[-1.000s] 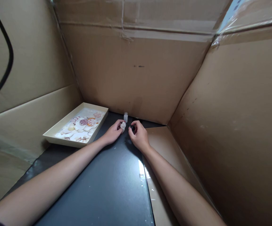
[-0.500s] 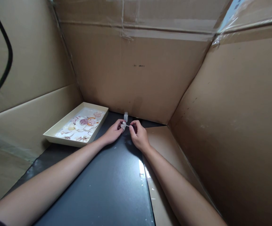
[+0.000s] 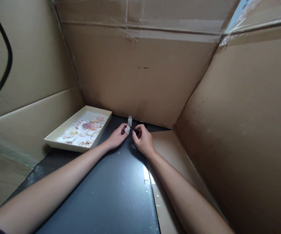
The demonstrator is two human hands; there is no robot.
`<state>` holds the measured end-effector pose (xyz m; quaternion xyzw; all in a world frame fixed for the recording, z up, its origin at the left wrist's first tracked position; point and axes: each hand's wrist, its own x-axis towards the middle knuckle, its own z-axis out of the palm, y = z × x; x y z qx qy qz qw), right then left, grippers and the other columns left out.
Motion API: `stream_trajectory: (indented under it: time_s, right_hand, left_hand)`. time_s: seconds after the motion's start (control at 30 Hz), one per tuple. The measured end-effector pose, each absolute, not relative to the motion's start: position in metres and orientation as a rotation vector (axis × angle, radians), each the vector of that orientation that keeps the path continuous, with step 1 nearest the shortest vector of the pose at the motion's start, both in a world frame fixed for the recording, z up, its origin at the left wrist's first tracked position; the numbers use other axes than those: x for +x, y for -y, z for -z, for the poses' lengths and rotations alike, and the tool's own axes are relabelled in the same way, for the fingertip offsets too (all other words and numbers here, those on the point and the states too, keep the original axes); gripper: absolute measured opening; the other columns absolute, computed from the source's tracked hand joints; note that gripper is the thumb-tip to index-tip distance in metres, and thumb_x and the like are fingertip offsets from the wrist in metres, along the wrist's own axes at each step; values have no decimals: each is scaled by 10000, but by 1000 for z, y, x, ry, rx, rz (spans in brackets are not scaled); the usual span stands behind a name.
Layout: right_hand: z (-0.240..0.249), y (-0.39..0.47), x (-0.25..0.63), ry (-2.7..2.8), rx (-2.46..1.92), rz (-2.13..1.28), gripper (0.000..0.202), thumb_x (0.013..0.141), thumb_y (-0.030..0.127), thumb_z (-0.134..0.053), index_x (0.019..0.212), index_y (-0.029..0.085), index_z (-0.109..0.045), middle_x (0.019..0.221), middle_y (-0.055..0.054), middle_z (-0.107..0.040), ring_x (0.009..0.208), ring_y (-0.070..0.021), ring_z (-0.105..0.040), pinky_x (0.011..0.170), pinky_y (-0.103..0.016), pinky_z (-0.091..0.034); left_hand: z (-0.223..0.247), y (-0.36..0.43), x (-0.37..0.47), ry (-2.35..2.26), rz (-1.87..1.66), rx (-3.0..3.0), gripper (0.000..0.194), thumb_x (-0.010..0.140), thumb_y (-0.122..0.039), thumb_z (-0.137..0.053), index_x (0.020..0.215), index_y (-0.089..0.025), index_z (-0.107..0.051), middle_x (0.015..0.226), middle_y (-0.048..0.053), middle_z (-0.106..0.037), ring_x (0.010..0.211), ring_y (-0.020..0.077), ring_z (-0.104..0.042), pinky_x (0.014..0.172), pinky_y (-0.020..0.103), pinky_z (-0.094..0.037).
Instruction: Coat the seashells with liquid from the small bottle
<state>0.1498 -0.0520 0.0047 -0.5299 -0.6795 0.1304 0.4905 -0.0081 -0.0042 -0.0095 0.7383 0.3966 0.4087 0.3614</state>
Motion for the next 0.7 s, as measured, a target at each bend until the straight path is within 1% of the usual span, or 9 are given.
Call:
stream_trajectory:
  time_s: [0.07, 0.2, 0.33, 0.4, 0.53, 0.7]
  right_hand:
    - [-4, 51, 150, 1648, -1298, -299, 190, 813, 347, -543, 931, 203, -505, 661, 39, -477, 566, -117, -435, 555, -233, -349]
    - [-3, 51, 150, 1684, -1217, -382, 166, 878, 351, -459, 945, 204, -499, 702, 26, -512, 598, -120, -466, 582, -233, -366]
    - [-3, 51, 150, 1662, -1279, -315, 182, 823, 343, -539, 936, 205, -502, 679, 34, -495, 573, -119, -443, 561, -233, -355]
    - [-3, 50, 150, 1656, -1288, -301, 182, 819, 339, -547, 932, 204, -504, 674, 35, -488, 576, -119, -441, 563, -233, -354]
    - [-4, 51, 151, 1694, -1226, -380, 163, 880, 350, -459, 945, 205, -498, 702, 25, -513, 596, -121, -466, 579, -235, -362]
    - [-4, 51, 150, 1668, -1306, -303, 183, 812, 334, -548, 934, 205, -501, 666, 39, -480, 565, -117, -434, 554, -232, -348]
  left_hand:
    - [9, 4, -8, -1020, -1053, 1899, 300, 820, -187, -488, 1120, -164, -488, 842, 8, -574, 760, 129, -533, 718, 244, -414]
    - [11, 3, -8, -1030, -1053, 1904, 311, 817, -189, -490, 1127, -167, -485, 853, 12, -578, 765, 133, -534, 725, 253, -415]
    - [11, 3, -8, -1016, -1064, 1903, 291, 822, -196, -489, 1112, -168, -484, 851, 13, -574, 768, 133, -534, 723, 252, -417]
    - [11, 3, -8, -1019, -1067, 1903, 286, 823, -195, -492, 1108, -171, -484, 845, 10, -574, 766, 131, -534, 720, 250, -417]
    - [11, 3, -8, -1031, -1070, 1907, 288, 824, -190, -492, 1111, -165, -486, 843, 9, -579, 757, 130, -536, 722, 252, -420]
    - [11, 3, -8, -1022, -1067, 1906, 291, 827, -197, -496, 1115, -161, -488, 864, 17, -585, 780, 135, -546, 736, 255, -424]
